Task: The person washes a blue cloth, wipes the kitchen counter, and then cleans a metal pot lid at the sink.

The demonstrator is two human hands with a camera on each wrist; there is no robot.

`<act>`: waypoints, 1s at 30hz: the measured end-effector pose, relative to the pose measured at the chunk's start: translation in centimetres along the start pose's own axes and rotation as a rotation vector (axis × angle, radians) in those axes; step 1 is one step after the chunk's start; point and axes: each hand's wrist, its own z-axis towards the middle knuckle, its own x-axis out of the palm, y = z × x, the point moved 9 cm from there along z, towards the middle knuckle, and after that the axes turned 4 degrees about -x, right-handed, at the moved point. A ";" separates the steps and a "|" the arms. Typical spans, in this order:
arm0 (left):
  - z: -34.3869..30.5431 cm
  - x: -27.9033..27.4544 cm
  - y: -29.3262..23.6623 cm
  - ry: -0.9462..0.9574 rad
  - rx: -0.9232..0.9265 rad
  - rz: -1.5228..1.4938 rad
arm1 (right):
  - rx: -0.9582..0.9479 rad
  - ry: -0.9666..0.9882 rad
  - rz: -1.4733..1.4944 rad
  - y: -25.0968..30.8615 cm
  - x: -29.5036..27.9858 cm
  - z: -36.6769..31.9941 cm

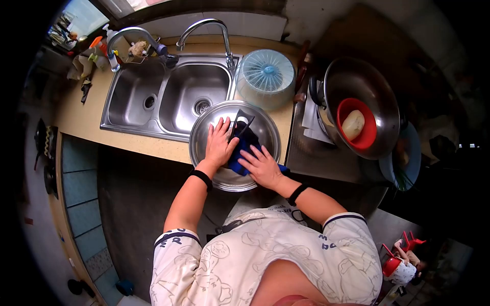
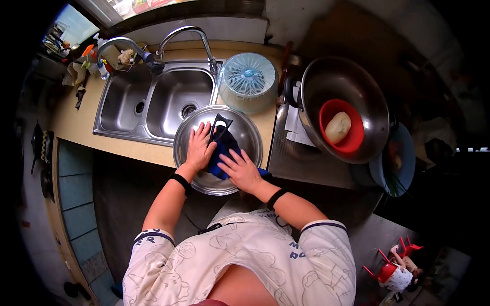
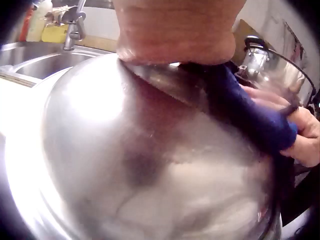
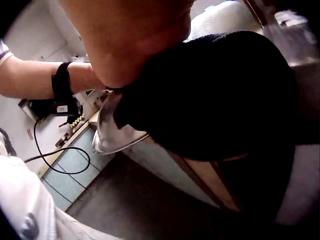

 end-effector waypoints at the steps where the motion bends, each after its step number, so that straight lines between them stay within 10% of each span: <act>1: 0.0 -0.1 -0.1 -0.016 0.032 0.016 | 0.043 0.004 -0.010 -0.8 0.3 0.6; 8: -0.1 0.2 -0.5 0.031 0.031 0.117 | 0.514 -0.222 0.188 -11.8 1.9 6.0; 17: -0.6 0.1 -0.7 -0.018 0.038 0.206 | 0.333 -0.065 0.177 -1.2 0.9 -5.2; 30: -0.9 0.3 -1.2 -0.082 -0.010 0.193 | 0.611 -0.088 0.237 -14.3 1.7 0.5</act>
